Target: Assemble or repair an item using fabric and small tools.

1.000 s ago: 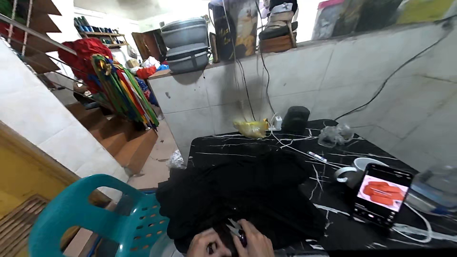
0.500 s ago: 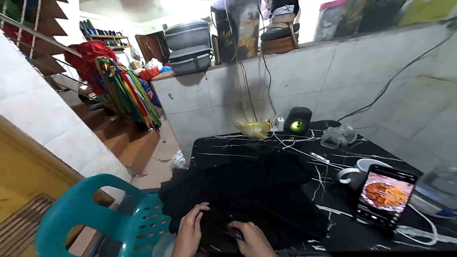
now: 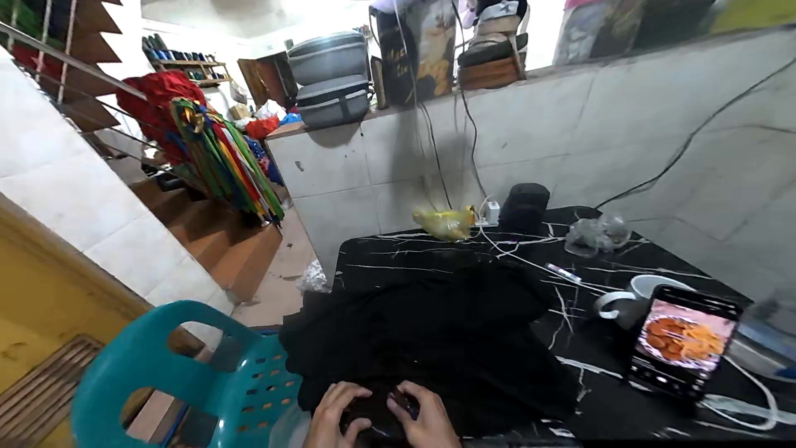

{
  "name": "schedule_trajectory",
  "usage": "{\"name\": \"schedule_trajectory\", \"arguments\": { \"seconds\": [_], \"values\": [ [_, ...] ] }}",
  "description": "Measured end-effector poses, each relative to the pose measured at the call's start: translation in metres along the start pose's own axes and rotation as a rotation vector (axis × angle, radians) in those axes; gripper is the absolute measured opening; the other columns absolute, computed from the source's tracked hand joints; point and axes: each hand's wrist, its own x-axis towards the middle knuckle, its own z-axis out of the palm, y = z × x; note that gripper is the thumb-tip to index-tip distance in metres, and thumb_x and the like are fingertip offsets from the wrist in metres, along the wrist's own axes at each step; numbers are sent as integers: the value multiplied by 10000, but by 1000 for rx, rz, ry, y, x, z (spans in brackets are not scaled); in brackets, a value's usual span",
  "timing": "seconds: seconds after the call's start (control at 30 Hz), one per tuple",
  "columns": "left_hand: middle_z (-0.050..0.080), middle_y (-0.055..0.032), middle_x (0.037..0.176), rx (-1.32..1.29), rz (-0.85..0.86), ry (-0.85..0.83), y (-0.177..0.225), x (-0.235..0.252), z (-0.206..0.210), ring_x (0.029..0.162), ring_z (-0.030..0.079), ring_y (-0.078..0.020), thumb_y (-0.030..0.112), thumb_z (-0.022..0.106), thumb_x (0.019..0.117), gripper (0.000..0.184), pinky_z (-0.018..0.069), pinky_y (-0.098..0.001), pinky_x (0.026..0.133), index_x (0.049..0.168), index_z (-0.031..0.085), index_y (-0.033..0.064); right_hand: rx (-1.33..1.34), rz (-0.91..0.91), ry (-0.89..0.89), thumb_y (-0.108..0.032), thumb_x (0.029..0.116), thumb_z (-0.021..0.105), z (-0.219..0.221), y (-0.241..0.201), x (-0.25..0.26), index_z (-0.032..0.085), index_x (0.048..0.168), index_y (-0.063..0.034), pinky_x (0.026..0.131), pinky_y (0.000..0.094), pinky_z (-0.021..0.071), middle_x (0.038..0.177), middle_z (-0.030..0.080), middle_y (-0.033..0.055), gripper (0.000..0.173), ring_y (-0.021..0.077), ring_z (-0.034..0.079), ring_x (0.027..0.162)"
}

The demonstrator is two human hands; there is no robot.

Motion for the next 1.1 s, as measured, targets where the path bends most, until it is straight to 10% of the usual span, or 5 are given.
{"name": "schedule_trajectory", "arguments": {
  "seconds": [0.17, 0.37, 0.53, 0.73, 1.1],
  "values": [
    [714, -106, 1218, 48, -20, 33, -1, 1, 4, 1149, 665, -250, 113, 788, 870, 323, 528, -412, 1021, 1185, 741, 61, -291, 134, -16, -302, 950, 708, 14, -19, -4, 722, 1276, -89, 971, 536, 528, 1283, 658, 203, 389, 358, 660, 1143],
    [737, -46, 1198, 92, -8, 31, -4, -2, 12, 1161, 660, -239, 262, 768, 912, 313, 508, -438, 1047, 1185, 755, 109, 301, -78, 0, -107, 956, 671, 20, 10, 1, 707, 1006, 21, 806, 321, 560, 896, 698, 84, 142, 125, 661, 842],
    [759, -91, 1071, -45, -36, 78, 7, -9, 20, 1042, 708, -213, 252, 819, 867, 370, 554, -391, 986, 1158, 758, 32, 392, -54, -26, -40, 932, 680, 13, 2, -8, 706, 1026, 31, 793, 280, 577, 923, 712, 73, 121, 88, 676, 840],
    [692, -204, 1123, -213, -224, -24, 4, -13, 16, 1016, 676, -239, 177, 701, 956, 313, 553, -377, 935, 1172, 728, -48, 239, -109, -112, -85, 942, 679, 13, 9, -13, 700, 1025, 40, 761, 300, 544, 911, 697, 99, 152, 114, 647, 821],
    [702, -105, 986, -82, -34, 98, -6, -17, 11, 927, 686, -160, 62, 594, 998, 129, 573, -327, 891, 1001, 708, 2, -37, -232, -62, -63, 907, 675, 13, 9, -24, 696, 1089, 8, 782, 514, 576, 922, 726, 165, 197, 298, 716, 850]
  ]
}}
